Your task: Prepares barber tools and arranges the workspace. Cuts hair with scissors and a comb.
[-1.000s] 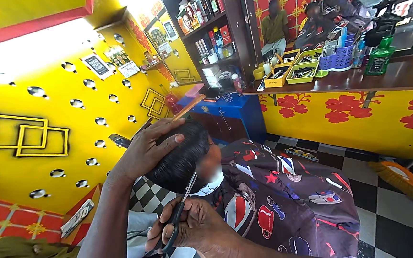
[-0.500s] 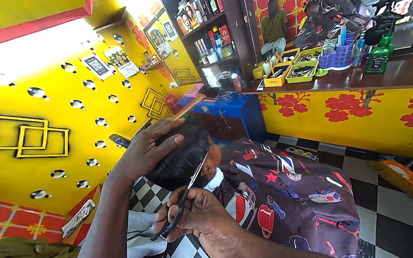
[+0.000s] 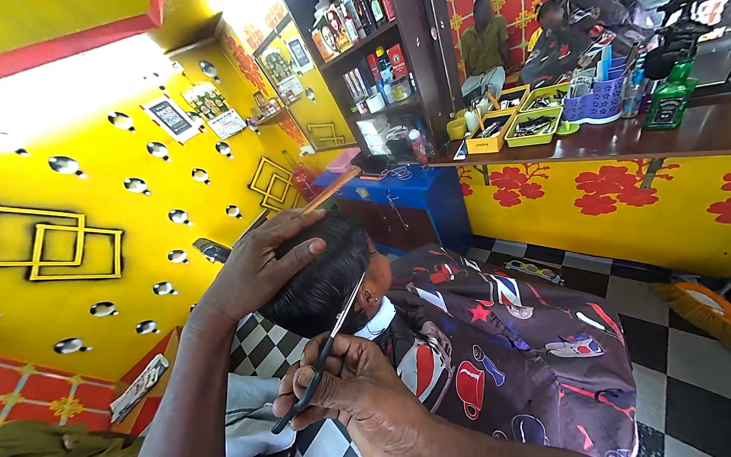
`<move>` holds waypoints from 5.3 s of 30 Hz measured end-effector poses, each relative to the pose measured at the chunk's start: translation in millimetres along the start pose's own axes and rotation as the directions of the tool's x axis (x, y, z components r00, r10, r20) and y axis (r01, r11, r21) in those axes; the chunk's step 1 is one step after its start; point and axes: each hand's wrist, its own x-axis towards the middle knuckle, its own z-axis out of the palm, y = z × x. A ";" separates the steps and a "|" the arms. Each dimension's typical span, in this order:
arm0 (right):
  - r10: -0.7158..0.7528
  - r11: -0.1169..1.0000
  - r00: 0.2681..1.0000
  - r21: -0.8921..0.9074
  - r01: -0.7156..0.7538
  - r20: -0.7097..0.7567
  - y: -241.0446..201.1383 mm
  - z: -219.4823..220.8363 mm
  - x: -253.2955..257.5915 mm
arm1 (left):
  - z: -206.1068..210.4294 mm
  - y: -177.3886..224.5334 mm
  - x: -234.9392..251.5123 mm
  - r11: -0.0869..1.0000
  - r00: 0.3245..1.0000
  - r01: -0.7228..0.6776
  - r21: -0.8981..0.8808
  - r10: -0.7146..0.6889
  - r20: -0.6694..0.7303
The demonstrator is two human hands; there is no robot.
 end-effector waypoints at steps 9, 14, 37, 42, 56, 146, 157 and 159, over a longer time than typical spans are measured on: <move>-0.050 0.998 0.995 0.035 0.047 0.084 8.9 -8.3 -4.5 | 0.6 -0.6 0.8 1.000 1.000 0.007 0.001 -0.007 -0.007; -0.007 1.000 0.989 0.009 0.006 0.147 3.4 -5.6 -3.3 | 1.2 -1.1 1.6 1.000 1.000 0.005 0.011 -0.005 -0.006; 0.043 0.999 0.999 0.022 -0.043 -0.026 -18.3 -1.5 0.9 | 2.2 -1.4 -1.2 0.999 0.999 0.036 -0.006 -0.036 -0.028; 0.041 0.998 0.999 0.040 -0.040 -0.025 -17.4 -2.4 1.1 | 2.0 -0.9 -1.4 0.999 0.999 0.039 0.000 -0.039 -0.031; 0.042 0.999 0.994 0.015 -0.044 0.103 -14.6 -9.4 -4.1 | 2.2 1.0 -1.8 0.999 0.999 0.038 0.011 -0.038 -0.035; 0.487 -0.836 0.713 -0.507 0.211 -0.505 -173.1 35.4 111.3 | 6.3 18.8 82.0 0.967 0.929 0.239 0.092 -0.255 0.268; 0.487 -0.834 0.741 -0.498 0.238 -0.462 -173.1 30.1 101.8 | 6.9 15.4 81.2 0.971 0.935 0.226 0.075 -0.237 0.263; 0.471 -0.845 0.748 -0.481 0.232 -0.467 -172.4 30.1 100.4 | 7.2 15.4 81.8 0.973 0.937 0.217 0.081 -0.231 0.262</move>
